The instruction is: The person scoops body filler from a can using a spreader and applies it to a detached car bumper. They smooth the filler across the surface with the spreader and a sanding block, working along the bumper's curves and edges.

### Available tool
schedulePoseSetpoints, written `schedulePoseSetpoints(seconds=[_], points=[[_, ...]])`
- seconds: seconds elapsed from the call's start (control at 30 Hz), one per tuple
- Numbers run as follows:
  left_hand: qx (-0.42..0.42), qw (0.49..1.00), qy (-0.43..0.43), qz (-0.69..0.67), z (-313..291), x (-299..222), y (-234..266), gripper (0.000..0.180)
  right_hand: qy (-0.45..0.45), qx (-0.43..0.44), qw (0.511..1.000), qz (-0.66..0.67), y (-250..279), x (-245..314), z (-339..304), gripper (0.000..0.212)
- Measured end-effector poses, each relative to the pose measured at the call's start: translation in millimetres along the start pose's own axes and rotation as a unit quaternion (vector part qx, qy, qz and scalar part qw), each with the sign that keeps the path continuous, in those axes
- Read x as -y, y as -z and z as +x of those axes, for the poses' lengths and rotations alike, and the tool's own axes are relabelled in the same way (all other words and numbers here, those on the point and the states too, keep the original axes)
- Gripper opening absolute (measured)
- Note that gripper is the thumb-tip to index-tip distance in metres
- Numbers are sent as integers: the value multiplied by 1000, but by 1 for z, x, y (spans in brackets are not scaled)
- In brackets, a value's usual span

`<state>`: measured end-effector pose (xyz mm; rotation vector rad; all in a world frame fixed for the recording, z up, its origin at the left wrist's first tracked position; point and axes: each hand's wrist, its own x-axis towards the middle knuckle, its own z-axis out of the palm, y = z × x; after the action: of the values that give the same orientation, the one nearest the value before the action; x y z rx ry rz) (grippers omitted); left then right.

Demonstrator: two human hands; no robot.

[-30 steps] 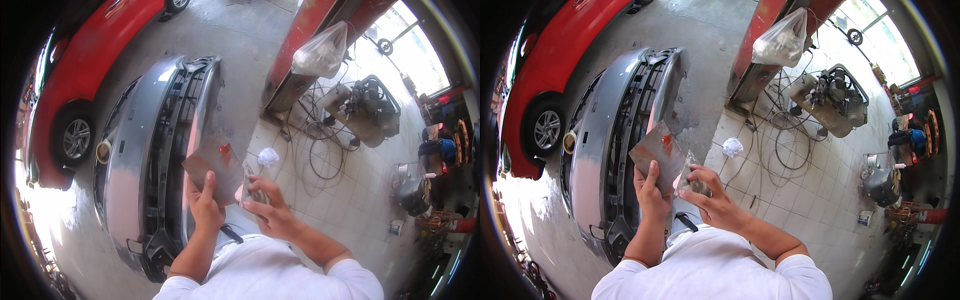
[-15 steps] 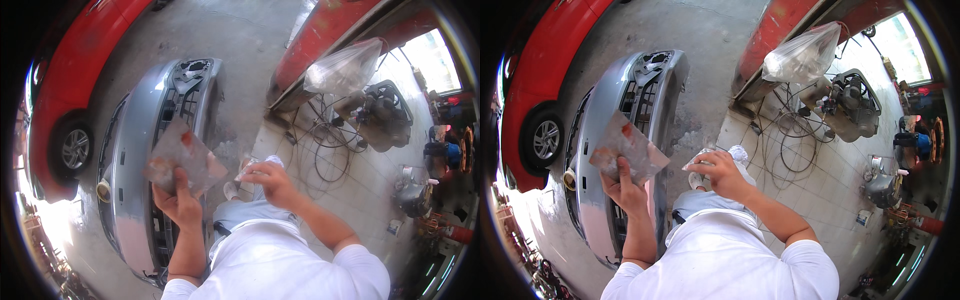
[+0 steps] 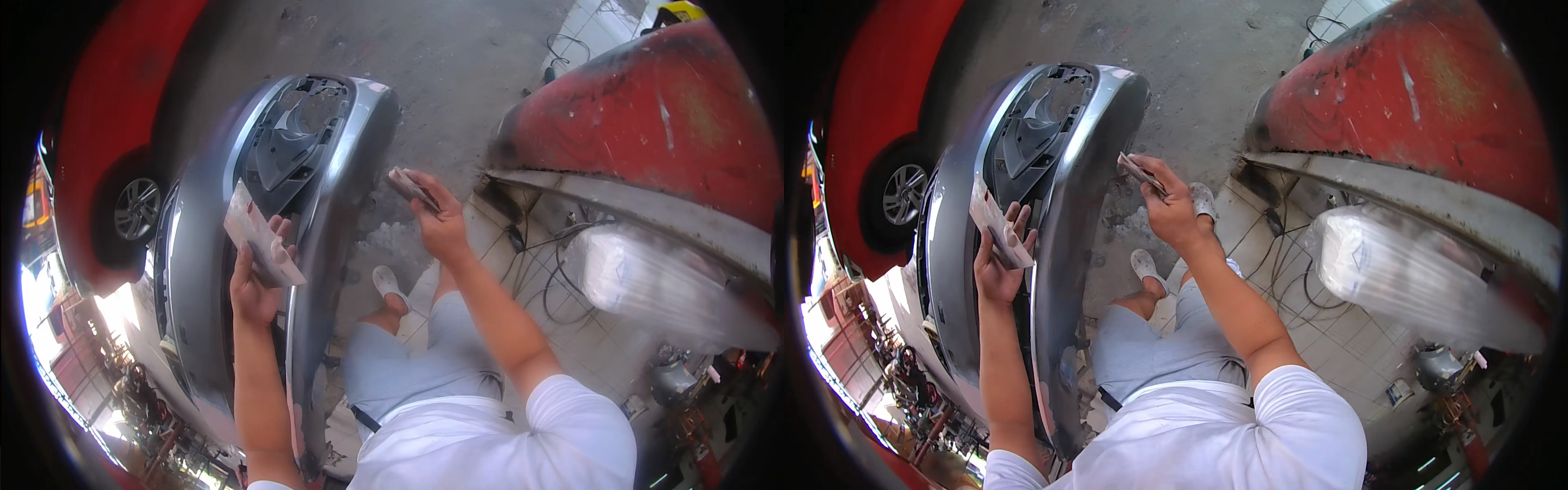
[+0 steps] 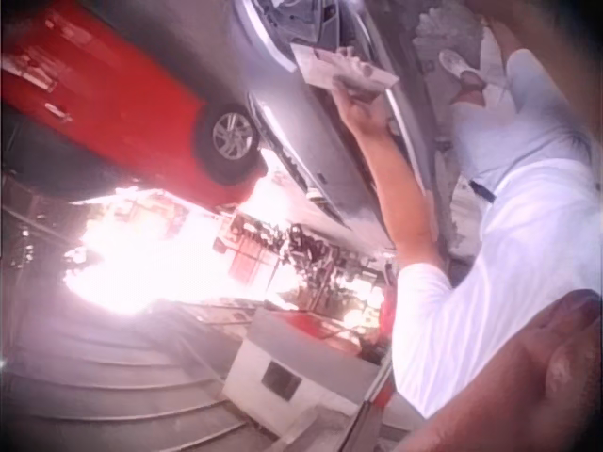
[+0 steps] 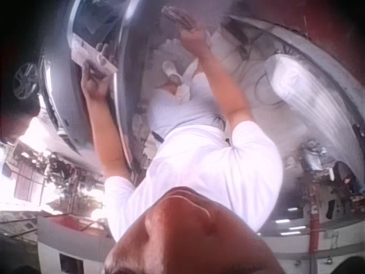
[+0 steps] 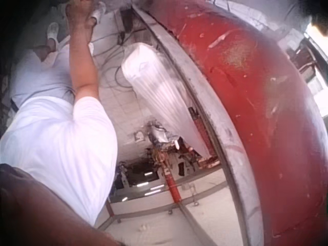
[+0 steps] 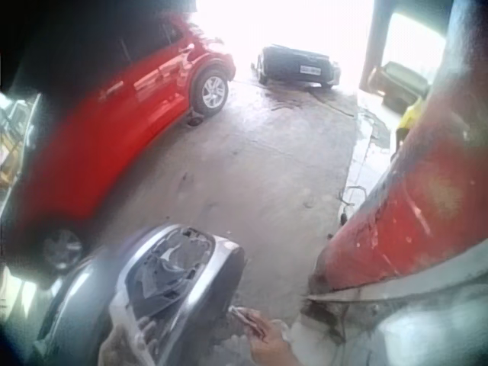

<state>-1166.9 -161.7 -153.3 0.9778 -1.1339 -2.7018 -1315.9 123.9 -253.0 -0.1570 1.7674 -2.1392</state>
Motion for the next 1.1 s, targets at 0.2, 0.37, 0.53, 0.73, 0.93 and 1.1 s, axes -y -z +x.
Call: schedulePoseSetpoints(seconds=[0.2, 0.37, 0.53, 0.73, 0.93, 1.1], points=[[15, 995, -30, 97, 25, 12, 1, 70, 357, 17, 877, -320, -19, -46, 39, 45], [-22, 988, -4, 156, 9, 18, 2, 71, 399, 42, 868, -293, -36, -68, 51, 44], [-49, 995, 12, 87, 8, 21, 15, 54, 380, 52, 888, -254, -44, -86, 43, 43], [-108, 987, -10, 120, 2, 29, 20, 45, 359, 54, 891, -274, -32, -117, 18, 46], [-137, 984, -13, 111, -2, 28, 15, 43, 362, -5, 905, -223, -34, -89, 40, 56], [-138, 986, -14, 91, 0, 27, 16, 44, 386, -1, 894, -228, -51, -92, 52, 54]])
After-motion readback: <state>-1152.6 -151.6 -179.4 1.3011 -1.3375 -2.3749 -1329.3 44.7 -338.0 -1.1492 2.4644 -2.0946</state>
